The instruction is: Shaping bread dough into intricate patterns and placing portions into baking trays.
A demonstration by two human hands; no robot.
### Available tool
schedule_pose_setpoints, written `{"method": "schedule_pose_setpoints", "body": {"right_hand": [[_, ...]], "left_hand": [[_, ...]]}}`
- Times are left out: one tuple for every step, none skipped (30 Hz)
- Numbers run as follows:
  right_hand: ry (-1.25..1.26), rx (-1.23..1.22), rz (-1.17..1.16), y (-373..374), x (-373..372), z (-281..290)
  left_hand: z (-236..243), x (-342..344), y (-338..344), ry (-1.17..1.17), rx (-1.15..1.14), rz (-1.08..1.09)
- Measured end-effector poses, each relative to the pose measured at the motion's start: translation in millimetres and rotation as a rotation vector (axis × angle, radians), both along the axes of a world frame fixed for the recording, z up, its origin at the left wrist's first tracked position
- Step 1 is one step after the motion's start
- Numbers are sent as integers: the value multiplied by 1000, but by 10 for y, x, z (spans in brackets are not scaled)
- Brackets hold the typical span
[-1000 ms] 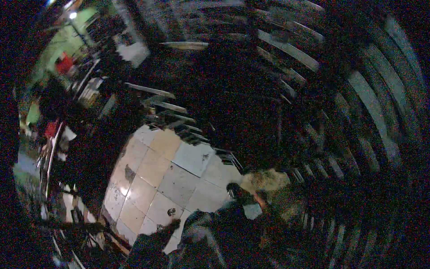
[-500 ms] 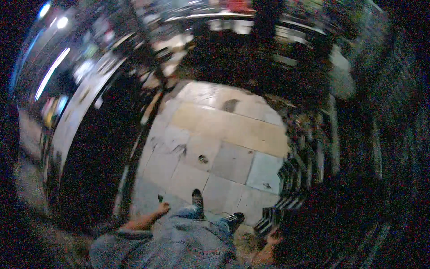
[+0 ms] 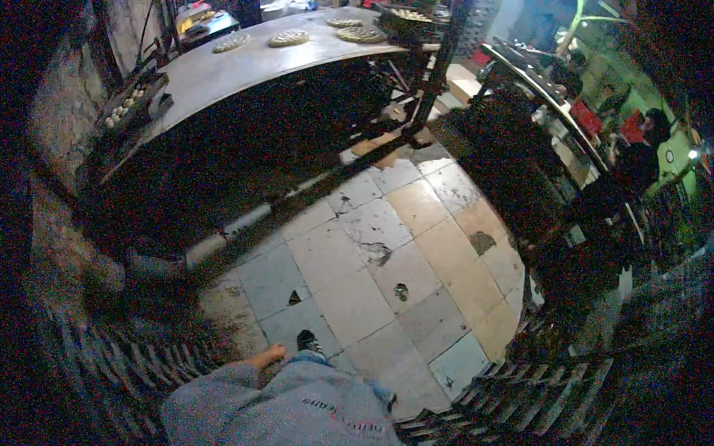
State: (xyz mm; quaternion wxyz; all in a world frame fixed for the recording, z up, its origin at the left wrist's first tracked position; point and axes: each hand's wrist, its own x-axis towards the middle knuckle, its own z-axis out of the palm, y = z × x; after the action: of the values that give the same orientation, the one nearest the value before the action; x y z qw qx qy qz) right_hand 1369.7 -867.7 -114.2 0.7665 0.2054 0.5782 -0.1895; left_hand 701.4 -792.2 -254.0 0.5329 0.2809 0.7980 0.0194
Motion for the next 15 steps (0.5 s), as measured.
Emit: {"method": "schedule_pose_setpoints", "body": {"right_hand": [[17, 41, -114, 162, -209, 50], [28, 100, -235, 407, -383, 44], [43, 159, -357, 647, -558, 32], [68, 209, -471, 829, -722, 35], [95, 258, -587, 1003, -875, 36], [128, 296, -699, 1163, -1036, 54], [163, 334, -810, 1352, -1158, 64], [199, 368, -920, 1545, -1267, 64], [242, 391, -1028, 1776, -1404, 62], [287, 408, -1132, 2030, -1509, 64], [317, 430, -1259, 2245, -1572, -15], [243, 490, -1216, 2251, -582, -643], [383, 658, -1813, 2734, -875, -1182], [524, 773, -2436, 3083, -1288, -1576], [629, 851, -3044, 3438, -1379, -1648]], "left_hand": [[-48, -233, 74, -105, 32, 285], [-38, -407, 268, -116, 50, 283], [-7, -562, 426, -127, 116, 479], [5, -729, 483, -130, 176, 684], [1, -899, 622, -130, 188, 687], [-38, -1069, 705, -36, 203, 670], [-119, -1227, 825, 57, 219, 654], [-192, -1369, 933, 153, 233, 640], [-329, -1506, 1003, 175, 239, 654], [-455, -1612, 1051, 116, 167, 703], [-628, -1690, 1244, 44, 93, 726], [-753, -1475, 1458, -48, 63, 749], [-611, -1486, 1667, -33, 99, 832], [-395, -1553, 1924, -2, 137, 905], [-205, -1621, 2115, 7, 140, 945]]}}
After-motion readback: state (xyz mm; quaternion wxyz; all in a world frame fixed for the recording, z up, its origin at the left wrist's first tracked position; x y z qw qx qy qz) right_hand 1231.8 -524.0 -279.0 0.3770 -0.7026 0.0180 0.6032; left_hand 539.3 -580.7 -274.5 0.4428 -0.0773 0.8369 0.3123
